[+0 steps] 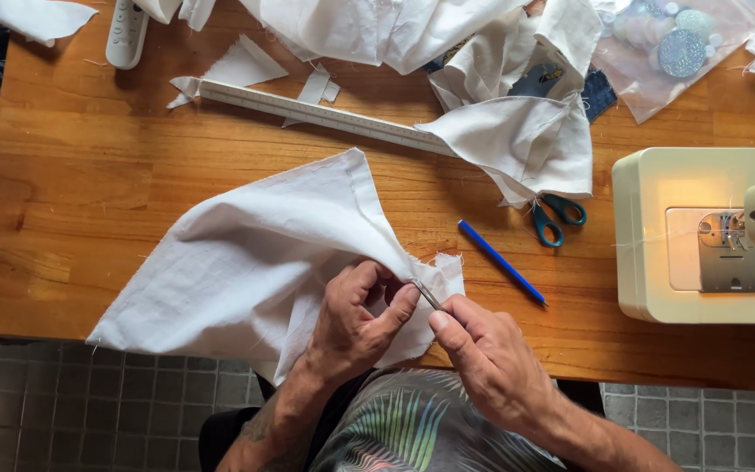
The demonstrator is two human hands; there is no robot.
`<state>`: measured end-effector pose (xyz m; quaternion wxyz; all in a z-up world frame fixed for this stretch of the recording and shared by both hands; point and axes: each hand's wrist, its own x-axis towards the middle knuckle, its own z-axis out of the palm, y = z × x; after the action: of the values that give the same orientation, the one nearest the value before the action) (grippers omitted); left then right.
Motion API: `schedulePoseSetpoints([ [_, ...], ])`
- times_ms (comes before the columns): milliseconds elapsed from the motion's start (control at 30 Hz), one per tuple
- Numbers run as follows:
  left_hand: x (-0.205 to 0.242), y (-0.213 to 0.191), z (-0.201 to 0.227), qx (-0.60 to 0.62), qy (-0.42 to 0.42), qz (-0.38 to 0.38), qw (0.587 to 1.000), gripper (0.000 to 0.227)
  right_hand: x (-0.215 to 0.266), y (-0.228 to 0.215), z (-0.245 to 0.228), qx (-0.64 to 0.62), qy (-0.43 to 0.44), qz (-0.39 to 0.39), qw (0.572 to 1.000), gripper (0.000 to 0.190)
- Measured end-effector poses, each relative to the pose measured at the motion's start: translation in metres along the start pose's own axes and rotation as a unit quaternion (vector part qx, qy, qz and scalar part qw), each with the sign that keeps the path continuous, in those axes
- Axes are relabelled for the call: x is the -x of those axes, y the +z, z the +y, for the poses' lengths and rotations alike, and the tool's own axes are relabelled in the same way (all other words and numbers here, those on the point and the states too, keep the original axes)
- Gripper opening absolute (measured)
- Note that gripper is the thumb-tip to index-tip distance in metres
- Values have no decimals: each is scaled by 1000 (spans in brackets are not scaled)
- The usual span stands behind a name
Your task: The person cuts a white piece of fabric using small scissors. They trim the edges and corners of the fabric while holding it with their left hand and cutting with their right hand. The fabric is manipulated and repositioned throughout the process.
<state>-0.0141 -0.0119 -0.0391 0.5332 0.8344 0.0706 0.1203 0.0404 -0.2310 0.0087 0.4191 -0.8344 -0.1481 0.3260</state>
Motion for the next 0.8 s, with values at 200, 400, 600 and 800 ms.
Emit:
schedulePoseSetpoints([
  [200,-1,4,-5,-17,12,7,1000,21,0,-2,-2,15,-34,-3,999,46],
  [400,-2,4,-8,-31,26,8,999,24,-3,2,2,27,-22,2,999,45],
  [600,-1,6,-8,-42,32,14,998,26,-2,2,-1,23,-30,9,999,46],
  [800,-1,7,-8,-45,42,17,998,24,-6,5,0,22,-27,17,999,45],
])
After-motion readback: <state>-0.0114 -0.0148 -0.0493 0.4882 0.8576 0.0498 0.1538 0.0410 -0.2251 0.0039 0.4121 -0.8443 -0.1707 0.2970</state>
